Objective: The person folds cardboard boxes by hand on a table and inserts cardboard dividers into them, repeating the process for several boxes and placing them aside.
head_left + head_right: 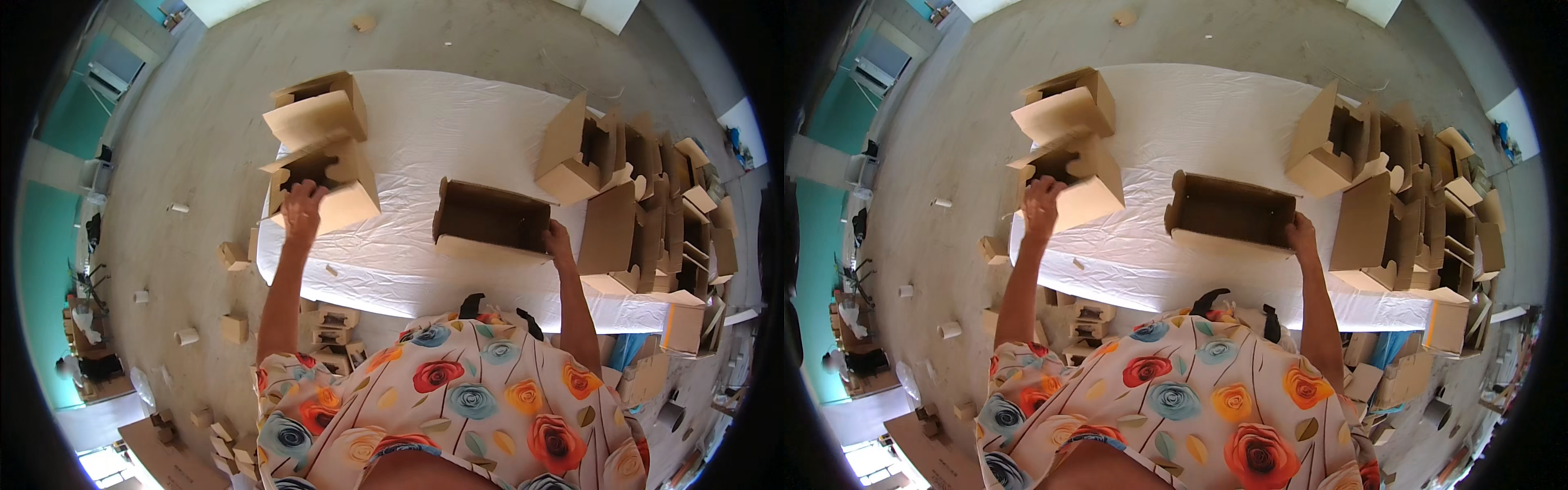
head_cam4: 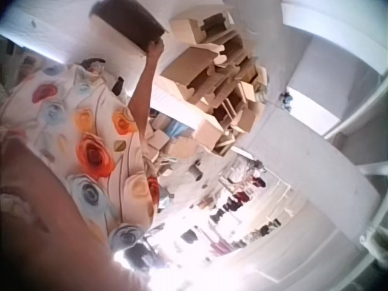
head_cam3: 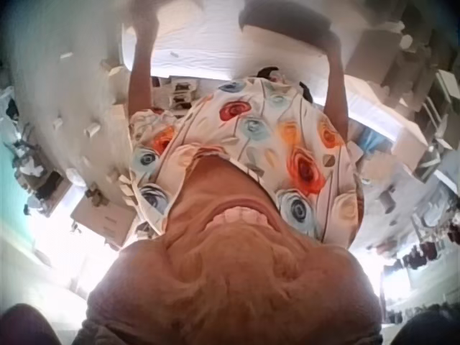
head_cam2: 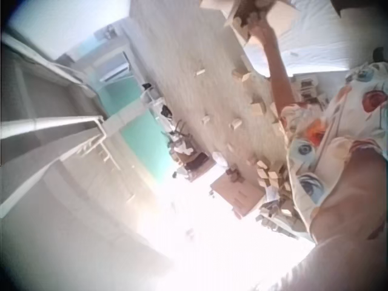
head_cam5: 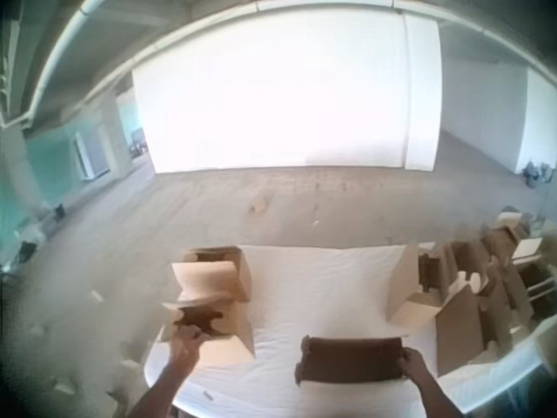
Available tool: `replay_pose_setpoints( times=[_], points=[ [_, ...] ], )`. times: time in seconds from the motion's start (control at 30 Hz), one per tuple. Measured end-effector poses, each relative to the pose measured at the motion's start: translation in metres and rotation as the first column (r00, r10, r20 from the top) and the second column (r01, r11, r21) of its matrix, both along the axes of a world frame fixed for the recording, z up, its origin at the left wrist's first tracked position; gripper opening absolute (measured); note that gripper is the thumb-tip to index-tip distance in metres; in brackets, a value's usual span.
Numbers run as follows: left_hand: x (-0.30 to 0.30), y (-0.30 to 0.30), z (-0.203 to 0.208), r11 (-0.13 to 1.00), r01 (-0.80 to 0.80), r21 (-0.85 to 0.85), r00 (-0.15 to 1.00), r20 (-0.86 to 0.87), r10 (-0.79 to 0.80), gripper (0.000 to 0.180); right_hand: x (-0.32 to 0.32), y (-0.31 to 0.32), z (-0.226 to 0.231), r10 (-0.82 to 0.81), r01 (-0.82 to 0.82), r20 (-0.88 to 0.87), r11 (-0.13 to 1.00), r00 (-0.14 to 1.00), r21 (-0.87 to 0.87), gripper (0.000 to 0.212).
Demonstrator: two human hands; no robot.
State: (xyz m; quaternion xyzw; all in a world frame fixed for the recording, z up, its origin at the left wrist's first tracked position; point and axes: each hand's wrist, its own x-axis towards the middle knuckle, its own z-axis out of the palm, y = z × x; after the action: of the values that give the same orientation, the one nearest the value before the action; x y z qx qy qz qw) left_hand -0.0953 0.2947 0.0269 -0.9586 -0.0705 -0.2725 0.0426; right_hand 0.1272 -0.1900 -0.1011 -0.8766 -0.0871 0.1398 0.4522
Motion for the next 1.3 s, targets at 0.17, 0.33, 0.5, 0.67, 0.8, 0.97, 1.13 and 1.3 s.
replay_pose_setpoints(
  times=[0.17, 0.33, 0.5, 0.67, 0.8, 0.97, 1.13, 1.3],
  points=[
    [-0.028, -0.039, -0.002, 0.964, -0.044, -0.260, 0.976, -0.215, -0.013, 0.019, 0.005, 0.000, -0.004, 0.009, -0.011, 0.050, 0.999, 0.999, 0.031, 0.035],
    [-0.025, -0.047, 0.011, 0.880, -0.041, -0.473, 0.995, -0.100, -0.008, 0.018, -0.001, 0.002, 0.004, -0.019, 0.019, 0.036, 1.000, 0.999, -0.002, 0.035],
    [-0.012, 0.009, -0.013, 0.189, -0.436, -0.880, 0.897, -0.443, 0.006, 0.030, -0.012, 0.012, 0.027, -0.057, 0.059, 0.038, 0.996, 0.998, -0.065, 0.036],
    [0.027, 0.048, -0.072, 0.808, -0.089, -0.582, 0.768, -0.557, -0.317, 0.064, -0.003, 0.005, 0.003, -0.062, 0.062, 0.047, 0.998, 0.997, -0.009, 0.037],
    [0.068, 0.035, -0.076, 0.940, -0.038, -0.340, 0.572, -0.778, -0.259, 0.075, -0.007, 0.006, 0.003, -0.090, 0.090, -0.008, 0.993, 0.996, 0.072, 0.038],
    [0.072, 0.027, -0.086, 0.956, 0.153, -0.251, 0.541, -0.788, -0.294, 0.065, -0.015, 0.016, 0.029, -0.133, 0.131, -0.039, 0.990, 0.990, -0.049, 0.038],
    [0.073, 0.021, -0.105, 0.952, -0.033, -0.305, 0.401, -0.876, -0.267, 0.046, -0.017, 0.019, 0.036, -0.108, 0.108, -0.017, 0.994, 0.994, -0.018, 0.038],
    [0.072, 0.021, -0.116, 0.979, -0.002, -0.205, 0.448, -0.875, -0.182, 0.059, -0.019, 0.021, 0.042, -0.142, 0.139, -0.045, 0.989, 0.989, -0.059, 0.039]
  ],
)
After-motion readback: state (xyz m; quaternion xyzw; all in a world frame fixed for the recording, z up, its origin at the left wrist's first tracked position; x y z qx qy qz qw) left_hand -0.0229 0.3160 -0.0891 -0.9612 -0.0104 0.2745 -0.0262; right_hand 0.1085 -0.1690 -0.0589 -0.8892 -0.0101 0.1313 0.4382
